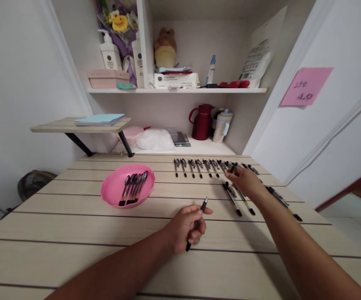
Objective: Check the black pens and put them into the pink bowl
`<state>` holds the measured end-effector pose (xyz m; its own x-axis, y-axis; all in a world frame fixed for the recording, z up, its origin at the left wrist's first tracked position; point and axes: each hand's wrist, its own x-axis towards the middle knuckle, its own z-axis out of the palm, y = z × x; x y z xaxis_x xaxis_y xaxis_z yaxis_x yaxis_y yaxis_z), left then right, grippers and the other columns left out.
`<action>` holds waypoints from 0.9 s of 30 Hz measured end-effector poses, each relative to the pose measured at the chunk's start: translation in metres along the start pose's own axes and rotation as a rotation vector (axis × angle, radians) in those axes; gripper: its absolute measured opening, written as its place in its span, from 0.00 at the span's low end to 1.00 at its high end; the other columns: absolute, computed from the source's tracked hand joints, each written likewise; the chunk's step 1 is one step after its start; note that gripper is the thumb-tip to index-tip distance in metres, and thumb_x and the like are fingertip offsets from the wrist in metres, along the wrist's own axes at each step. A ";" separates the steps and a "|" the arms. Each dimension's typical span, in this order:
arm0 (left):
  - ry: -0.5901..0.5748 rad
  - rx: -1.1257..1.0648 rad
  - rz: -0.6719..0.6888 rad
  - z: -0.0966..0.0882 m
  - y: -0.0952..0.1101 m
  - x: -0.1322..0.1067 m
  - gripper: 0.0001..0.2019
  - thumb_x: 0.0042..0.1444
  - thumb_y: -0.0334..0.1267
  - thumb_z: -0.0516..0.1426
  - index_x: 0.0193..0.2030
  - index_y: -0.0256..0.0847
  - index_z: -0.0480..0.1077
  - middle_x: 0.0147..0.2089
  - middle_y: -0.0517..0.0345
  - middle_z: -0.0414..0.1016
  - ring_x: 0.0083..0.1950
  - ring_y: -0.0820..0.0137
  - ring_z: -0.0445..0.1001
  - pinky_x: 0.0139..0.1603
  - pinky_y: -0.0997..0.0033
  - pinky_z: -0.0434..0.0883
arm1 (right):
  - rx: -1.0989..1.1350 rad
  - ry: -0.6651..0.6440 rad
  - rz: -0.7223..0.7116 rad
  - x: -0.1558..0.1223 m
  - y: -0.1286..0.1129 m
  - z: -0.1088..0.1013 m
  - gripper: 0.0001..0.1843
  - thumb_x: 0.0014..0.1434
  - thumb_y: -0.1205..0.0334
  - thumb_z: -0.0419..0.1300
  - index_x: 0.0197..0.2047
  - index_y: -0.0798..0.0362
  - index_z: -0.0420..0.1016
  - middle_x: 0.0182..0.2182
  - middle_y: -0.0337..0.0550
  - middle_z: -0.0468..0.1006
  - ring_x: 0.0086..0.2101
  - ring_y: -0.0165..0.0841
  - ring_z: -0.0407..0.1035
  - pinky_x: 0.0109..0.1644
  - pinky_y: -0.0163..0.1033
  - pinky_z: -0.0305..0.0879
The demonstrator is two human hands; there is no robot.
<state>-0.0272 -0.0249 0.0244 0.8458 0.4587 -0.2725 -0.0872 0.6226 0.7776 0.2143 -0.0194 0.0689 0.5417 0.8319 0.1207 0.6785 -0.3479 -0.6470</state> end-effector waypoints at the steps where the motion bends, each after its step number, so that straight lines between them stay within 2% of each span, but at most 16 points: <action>1: -0.008 0.006 0.001 0.000 0.000 0.000 0.15 0.52 0.43 0.53 0.45 0.37 0.64 0.20 0.65 0.62 0.13 0.84 0.48 0.15 0.80 0.42 | -0.167 -0.027 -0.034 0.001 0.000 0.001 0.12 0.48 0.54 0.58 0.31 0.55 0.73 0.19 0.43 0.72 0.23 0.34 0.67 0.26 0.35 0.56; 4: -0.032 0.023 0.010 -0.001 -0.001 0.001 0.14 0.53 0.43 0.52 0.44 0.37 0.65 0.20 0.65 0.62 0.13 0.84 0.49 0.14 0.80 0.42 | -0.528 -0.060 -0.109 -0.003 -0.001 0.013 0.12 0.48 0.56 0.59 0.32 0.55 0.74 0.29 0.51 0.76 0.33 0.40 0.70 0.31 0.37 0.58; 8: -0.047 0.027 0.016 -0.002 -0.002 0.003 0.13 0.54 0.43 0.51 0.43 0.37 0.65 0.20 0.64 0.62 0.12 0.83 0.48 0.14 0.79 0.42 | -0.696 -0.091 -0.178 -0.011 0.000 0.035 0.12 0.53 0.58 0.55 0.35 0.56 0.74 0.34 0.54 0.77 0.38 0.43 0.71 0.36 0.40 0.60; 12: -0.041 0.024 0.010 -0.002 -0.002 0.003 0.13 0.54 0.42 0.51 0.42 0.37 0.66 0.20 0.64 0.62 0.12 0.83 0.49 0.14 0.79 0.42 | -0.709 -0.106 -0.191 -0.010 0.001 0.048 0.12 0.53 0.61 0.55 0.37 0.60 0.73 0.37 0.59 0.76 0.39 0.43 0.71 0.39 0.41 0.60; 17: -0.047 0.024 0.012 -0.002 -0.002 0.004 0.13 0.53 0.43 0.52 0.42 0.37 0.66 0.20 0.64 0.62 0.13 0.83 0.50 0.14 0.80 0.43 | -0.684 -0.094 -0.189 -0.008 -0.001 0.053 0.11 0.52 0.63 0.56 0.36 0.61 0.73 0.38 0.61 0.75 0.40 0.44 0.71 0.40 0.41 0.61; 24: -0.056 0.029 0.041 -0.001 -0.002 0.003 0.13 0.54 0.43 0.51 0.42 0.37 0.65 0.20 0.64 0.62 0.13 0.83 0.50 0.14 0.80 0.44 | -0.554 -0.028 -0.170 -0.017 -0.002 0.035 0.12 0.55 0.62 0.51 0.35 0.60 0.72 0.35 0.63 0.75 0.38 0.47 0.71 0.36 0.43 0.59; 27: -0.048 0.008 0.040 -0.001 -0.002 0.002 0.13 0.54 0.43 0.51 0.41 0.37 0.65 0.21 0.64 0.62 0.13 0.83 0.50 0.14 0.80 0.44 | -0.453 -0.017 -0.171 -0.034 -0.003 0.031 0.15 0.58 0.61 0.46 0.32 0.56 0.72 0.31 0.55 0.76 0.34 0.41 0.71 0.33 0.40 0.59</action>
<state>-0.0256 -0.0245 0.0213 0.8659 0.4522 -0.2139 -0.1171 0.5990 0.7922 0.1785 -0.0334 0.0434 0.3983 0.8990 0.1821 0.9069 -0.3562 -0.2251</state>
